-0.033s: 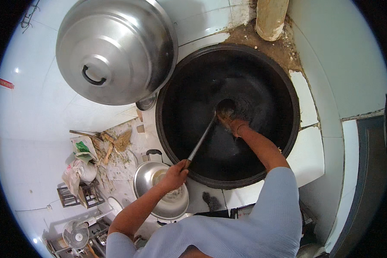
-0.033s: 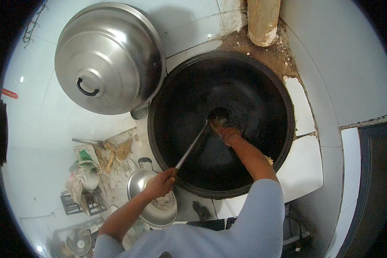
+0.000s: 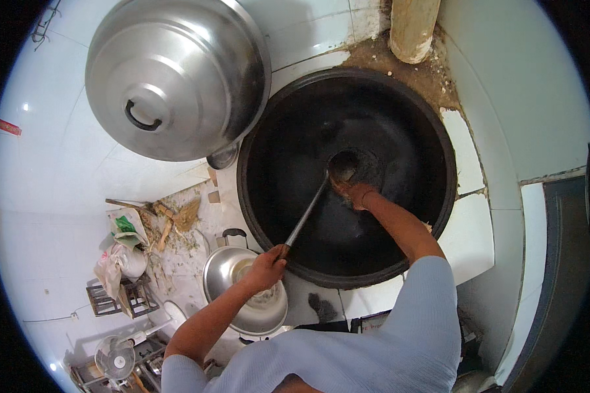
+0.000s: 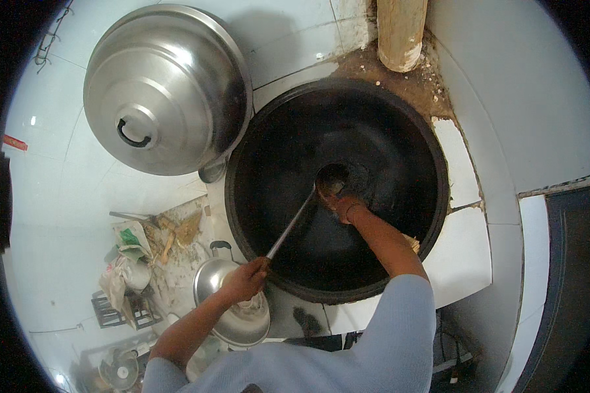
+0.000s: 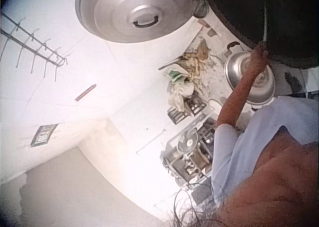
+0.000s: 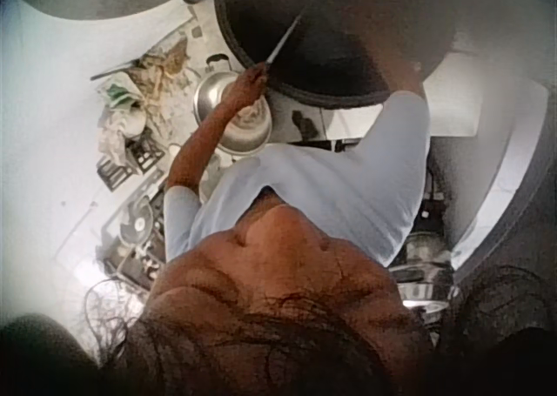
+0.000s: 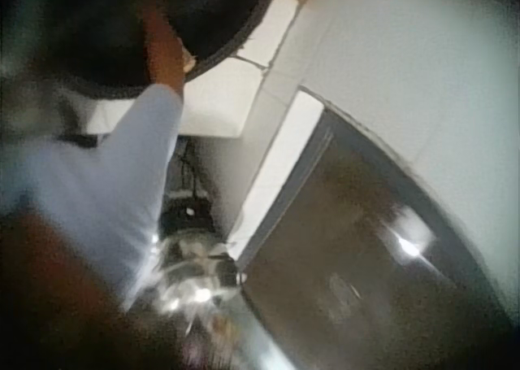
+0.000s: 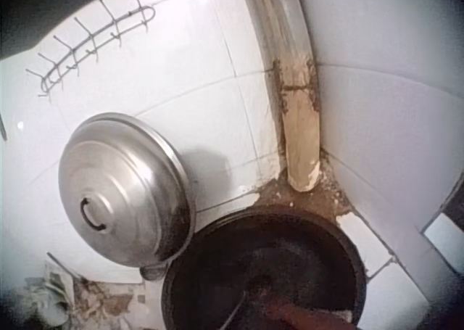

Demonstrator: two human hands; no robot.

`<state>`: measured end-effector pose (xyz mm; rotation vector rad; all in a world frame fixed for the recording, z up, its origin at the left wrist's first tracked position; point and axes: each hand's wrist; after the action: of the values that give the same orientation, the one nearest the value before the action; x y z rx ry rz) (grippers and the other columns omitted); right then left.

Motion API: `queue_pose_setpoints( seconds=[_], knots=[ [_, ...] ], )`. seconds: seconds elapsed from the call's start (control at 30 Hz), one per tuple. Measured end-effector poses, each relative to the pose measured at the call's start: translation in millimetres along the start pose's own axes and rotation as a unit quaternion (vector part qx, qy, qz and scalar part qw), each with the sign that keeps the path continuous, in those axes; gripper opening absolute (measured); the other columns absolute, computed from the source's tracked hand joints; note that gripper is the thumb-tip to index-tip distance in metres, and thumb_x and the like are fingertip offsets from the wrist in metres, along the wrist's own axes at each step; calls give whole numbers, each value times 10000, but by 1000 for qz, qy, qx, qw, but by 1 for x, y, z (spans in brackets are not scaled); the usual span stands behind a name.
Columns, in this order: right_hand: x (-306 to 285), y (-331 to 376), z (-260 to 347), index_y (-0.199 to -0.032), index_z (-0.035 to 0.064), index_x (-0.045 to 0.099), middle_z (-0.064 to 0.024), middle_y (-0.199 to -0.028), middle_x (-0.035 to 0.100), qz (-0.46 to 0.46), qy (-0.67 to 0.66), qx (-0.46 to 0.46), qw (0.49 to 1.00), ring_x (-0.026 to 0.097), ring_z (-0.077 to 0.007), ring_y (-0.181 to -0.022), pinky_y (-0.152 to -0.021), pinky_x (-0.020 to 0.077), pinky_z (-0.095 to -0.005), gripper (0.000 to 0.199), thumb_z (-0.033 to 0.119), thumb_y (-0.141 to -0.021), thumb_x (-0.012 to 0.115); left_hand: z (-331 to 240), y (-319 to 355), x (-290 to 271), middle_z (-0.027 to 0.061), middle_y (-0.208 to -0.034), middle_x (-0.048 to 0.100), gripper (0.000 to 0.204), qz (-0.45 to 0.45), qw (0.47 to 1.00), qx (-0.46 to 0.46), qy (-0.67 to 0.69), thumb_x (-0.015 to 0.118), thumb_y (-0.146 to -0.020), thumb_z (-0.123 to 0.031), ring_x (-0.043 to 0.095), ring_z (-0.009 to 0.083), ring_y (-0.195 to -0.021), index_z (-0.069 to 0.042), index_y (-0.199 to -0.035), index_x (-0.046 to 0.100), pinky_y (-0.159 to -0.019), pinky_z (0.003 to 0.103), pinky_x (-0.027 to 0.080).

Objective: The person fills a metal ladle with water from a sink and pours it into a large wok on a stove. They then use a straw broom to scrub the inside of the wok and a metal pot. The person rinses the broom and ladle under the tap and places them in the sink.

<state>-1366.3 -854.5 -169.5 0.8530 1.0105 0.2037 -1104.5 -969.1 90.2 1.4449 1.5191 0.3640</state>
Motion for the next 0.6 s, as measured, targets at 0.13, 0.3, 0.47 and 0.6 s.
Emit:
queue_pose_setpoints(
  seconds=[0.13,0.3,0.47,0.6],
  knots=[
    [-42,14,-11,-1352,237,313,-149,-1113,555,-179,-38,-2,983,584,-308,-894,-725,496,-415,545,117,-846,477,13,-6,4,95,-749,549,352,-52,994,61,-79,408,-893,-113,539,162,-653,-102,-1244,407,-626,305,451],
    [-55,33,-33,-1243,291,455,-165,-1138,538,-277,51,100,954,573,-311,-936,-730,489,-457,369,199,-886,444,47,-18,12,104,-820,580,337,-95,981,147,-86,394,-887,-89,562,172,-699,-65,-1220,440,-661,323,458],
    [-1,15,15,-1261,237,443,-169,-1111,546,25,-21,80,996,544,-301,-998,-749,484,-468,396,164,-873,462,16,-10,8,251,-887,587,393,-43,998,52,1,476,-838,-94,579,401,-797,-46,-1225,429,-670,448,463],
    [36,-28,-14,-1303,164,402,-167,-1129,537,25,26,-32,999,521,-292,-1058,-804,468,-455,443,167,-866,478,33,-15,10,214,-846,597,390,-156,973,132,-109,489,-828,-108,595,367,-735,-78,-1215,445,-613,453,467]
  ],
)
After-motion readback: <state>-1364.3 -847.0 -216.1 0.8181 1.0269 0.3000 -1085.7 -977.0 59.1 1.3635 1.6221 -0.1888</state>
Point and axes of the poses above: each hand's wrist, its own y-axis away from the middle knuckle, its own x-axis out of the palm, z = x × y
